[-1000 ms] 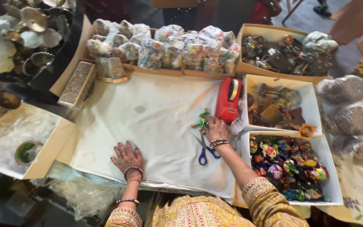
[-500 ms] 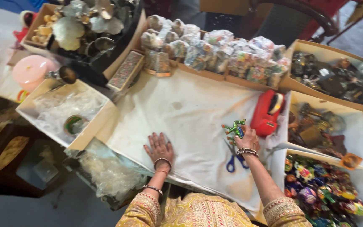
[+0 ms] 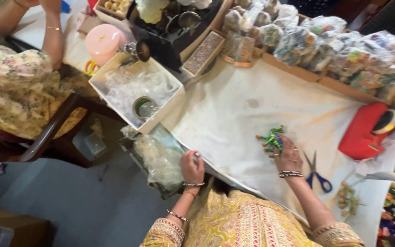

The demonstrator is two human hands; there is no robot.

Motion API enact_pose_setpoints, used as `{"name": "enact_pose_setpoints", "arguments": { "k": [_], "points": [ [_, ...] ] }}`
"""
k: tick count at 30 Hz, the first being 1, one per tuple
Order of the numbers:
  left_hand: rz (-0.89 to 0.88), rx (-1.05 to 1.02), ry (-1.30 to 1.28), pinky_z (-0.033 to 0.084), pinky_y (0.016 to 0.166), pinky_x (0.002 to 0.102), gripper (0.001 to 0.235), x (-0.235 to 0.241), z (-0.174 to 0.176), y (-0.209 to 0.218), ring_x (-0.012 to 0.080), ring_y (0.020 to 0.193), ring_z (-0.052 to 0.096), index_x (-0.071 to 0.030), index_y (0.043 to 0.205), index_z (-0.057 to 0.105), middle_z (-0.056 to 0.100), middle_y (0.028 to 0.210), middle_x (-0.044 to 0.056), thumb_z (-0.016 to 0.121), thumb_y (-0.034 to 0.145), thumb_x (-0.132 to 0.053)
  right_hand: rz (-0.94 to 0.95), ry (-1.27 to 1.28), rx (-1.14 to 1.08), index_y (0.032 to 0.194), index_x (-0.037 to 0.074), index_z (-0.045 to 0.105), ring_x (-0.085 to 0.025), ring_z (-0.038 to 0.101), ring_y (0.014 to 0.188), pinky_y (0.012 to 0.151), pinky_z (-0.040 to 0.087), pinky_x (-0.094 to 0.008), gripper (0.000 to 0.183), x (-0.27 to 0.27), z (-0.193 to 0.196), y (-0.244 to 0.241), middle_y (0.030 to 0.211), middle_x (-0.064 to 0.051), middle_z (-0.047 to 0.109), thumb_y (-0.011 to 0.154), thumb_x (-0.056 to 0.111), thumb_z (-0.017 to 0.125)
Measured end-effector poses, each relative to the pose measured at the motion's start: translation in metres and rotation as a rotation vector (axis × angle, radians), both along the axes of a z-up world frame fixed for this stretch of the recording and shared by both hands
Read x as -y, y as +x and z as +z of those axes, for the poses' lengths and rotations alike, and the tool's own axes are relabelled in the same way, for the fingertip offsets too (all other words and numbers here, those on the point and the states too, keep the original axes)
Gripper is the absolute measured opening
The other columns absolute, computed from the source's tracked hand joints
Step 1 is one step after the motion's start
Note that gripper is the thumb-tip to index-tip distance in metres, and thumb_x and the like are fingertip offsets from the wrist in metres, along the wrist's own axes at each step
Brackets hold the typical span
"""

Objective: The person wraps small decorative items in bubble wrap and secures them with tape. They handle several wrapped items, placing them into a cardboard box, and then wrap a larger metallic object.

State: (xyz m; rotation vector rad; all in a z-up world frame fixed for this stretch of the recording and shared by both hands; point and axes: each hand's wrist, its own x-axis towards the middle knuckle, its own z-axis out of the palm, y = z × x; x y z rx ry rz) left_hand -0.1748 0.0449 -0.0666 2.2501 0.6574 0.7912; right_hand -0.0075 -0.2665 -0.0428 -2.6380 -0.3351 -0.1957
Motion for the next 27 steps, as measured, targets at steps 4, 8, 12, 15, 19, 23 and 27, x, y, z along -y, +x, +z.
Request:
{"name": "enact_pose_setpoints", "arguments": {
  "k": [4,8,12,15,19,23,27],
  "points": [
    [0.294,-0.065,0.024,0.045,0.098,0.049,0.029,-0.06,-0.083,-0.054,0.0372,0.115,0.059,-0.006,0.114,0.063,0.065,0.118,0.015,0.067,0.09,-0.022,-0.004,-0.087,-0.089,0.14,0.019,0.053,-0.035,0.064,0.118,0.09,0.054,-0.049,0.056,-0.005,0.013,-0.004,0.137,-0.01,0.063,0.088,0.031,0.072],
    [0.165,-0.659,-0.186,0.045,0.106,0.047,0.028,-0.103,-0.202,-0.085,0.0369,0.129,0.05,-0.022,0.112,0.074,0.059,0.134,0.012,0.073,0.086,-0.032,-0.038,-0.133,-0.131,0.144,0.02,0.05,-0.036,0.064,0.117,0.088,0.055,-0.051,0.057,-0.012,0.016,-0.005,0.141,-0.01,0.062,0.091,0.029,0.07],
    [-0.226,-1.132,-0.215,0.037,0.114,0.048,0.03,-0.1,-0.124,-0.058,0.0375,0.156,0.001,-0.032,0.115,0.075,0.017,0.167,0.014,0.076,0.085,-0.036,-0.054,-0.164,-0.153,0.146,0.021,0.048,-0.038,0.065,0.116,0.087,0.054,-0.052,0.059,-0.017,0.024,-0.007,0.143,-0.01,0.061,0.091,0.029,0.069],
    [-0.306,-1.354,-0.147,0.026,0.12,0.056,0.035,-0.101,-0.095,-0.041,0.0353,0.156,-0.012,-0.03,0.123,0.072,0.004,0.172,0.01,0.077,0.089,-0.03,-0.092,-0.218,-0.214,0.148,0.023,0.047,-0.039,0.065,0.115,0.088,0.054,-0.053,0.06,-0.021,0.024,-0.007,0.145,-0.009,0.06,0.093,0.031,0.067],
    [-0.256,-1.214,0.015,0.032,0.111,0.062,0.051,-0.124,-0.21,-0.057,0.0356,0.154,0.003,-0.021,0.134,0.063,0.033,0.158,0.002,0.077,0.085,-0.025,-0.118,-0.231,-0.244,0.148,0.023,0.044,-0.04,0.066,0.113,0.087,0.054,-0.054,0.059,-0.023,0.026,-0.007,0.149,-0.008,0.057,0.094,0.033,0.065],
    [-0.035,-0.649,-0.042,0.049,0.104,0.046,0.036,-0.144,-0.194,-0.059,0.0279,0.13,0.052,-0.019,0.111,0.077,0.069,0.124,-0.001,0.08,0.076,-0.02,-0.133,-0.247,-0.279,0.149,0.023,0.044,-0.04,0.065,0.114,0.088,0.053,-0.054,0.058,-0.026,0.029,-0.007,0.148,-0.01,0.057,0.096,0.035,0.063],
    [0.184,-0.411,-0.382,0.057,0.081,0.036,0.012,-0.168,-0.097,-0.045,0.0252,0.09,0.073,-0.015,0.096,0.085,0.077,0.096,0.005,0.081,0.085,-0.017,-0.135,-0.208,-0.275,0.148,0.022,0.044,-0.042,0.064,0.114,0.089,0.052,-0.054,0.057,-0.025,0.03,-0.007,0.149,-0.011,0.055,0.095,0.034,0.062]
  ]
}}
